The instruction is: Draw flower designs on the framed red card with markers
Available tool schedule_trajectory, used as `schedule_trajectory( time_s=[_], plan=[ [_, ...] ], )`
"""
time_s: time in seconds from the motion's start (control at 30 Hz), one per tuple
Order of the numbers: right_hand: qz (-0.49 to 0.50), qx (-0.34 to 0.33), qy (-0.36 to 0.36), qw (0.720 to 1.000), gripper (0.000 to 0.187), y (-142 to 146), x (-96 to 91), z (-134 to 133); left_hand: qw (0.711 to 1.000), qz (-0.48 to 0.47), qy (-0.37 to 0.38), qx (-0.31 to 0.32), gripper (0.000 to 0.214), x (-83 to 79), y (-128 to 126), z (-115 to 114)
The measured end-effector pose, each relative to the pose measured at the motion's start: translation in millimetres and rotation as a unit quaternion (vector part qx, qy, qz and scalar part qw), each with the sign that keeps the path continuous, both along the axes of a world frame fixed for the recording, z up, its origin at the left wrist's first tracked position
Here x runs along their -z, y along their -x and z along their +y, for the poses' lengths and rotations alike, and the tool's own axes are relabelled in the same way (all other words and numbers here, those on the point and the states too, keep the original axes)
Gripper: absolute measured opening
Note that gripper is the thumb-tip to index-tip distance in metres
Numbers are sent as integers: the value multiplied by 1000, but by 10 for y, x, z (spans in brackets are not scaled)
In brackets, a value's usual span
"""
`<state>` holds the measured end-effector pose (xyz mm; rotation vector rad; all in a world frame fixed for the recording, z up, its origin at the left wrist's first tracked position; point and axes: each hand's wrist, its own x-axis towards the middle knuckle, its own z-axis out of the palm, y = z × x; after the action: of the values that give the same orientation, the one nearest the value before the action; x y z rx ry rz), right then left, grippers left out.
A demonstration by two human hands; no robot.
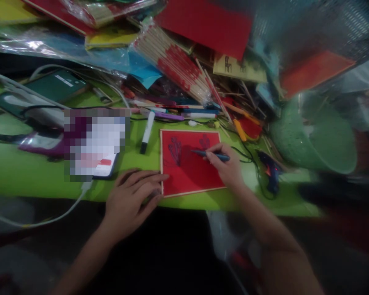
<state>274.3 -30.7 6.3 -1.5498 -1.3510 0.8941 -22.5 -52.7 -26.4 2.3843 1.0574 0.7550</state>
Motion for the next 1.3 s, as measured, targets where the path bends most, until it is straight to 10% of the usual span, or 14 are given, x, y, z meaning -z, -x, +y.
schedule_trajectory(
  time_s=[1.3],
  plan=[
    [-18, -113, 35, 993, 18, 10, -38, -61, 1000, -5, -6, -3, 8, -30, -23, -3]
  ],
)
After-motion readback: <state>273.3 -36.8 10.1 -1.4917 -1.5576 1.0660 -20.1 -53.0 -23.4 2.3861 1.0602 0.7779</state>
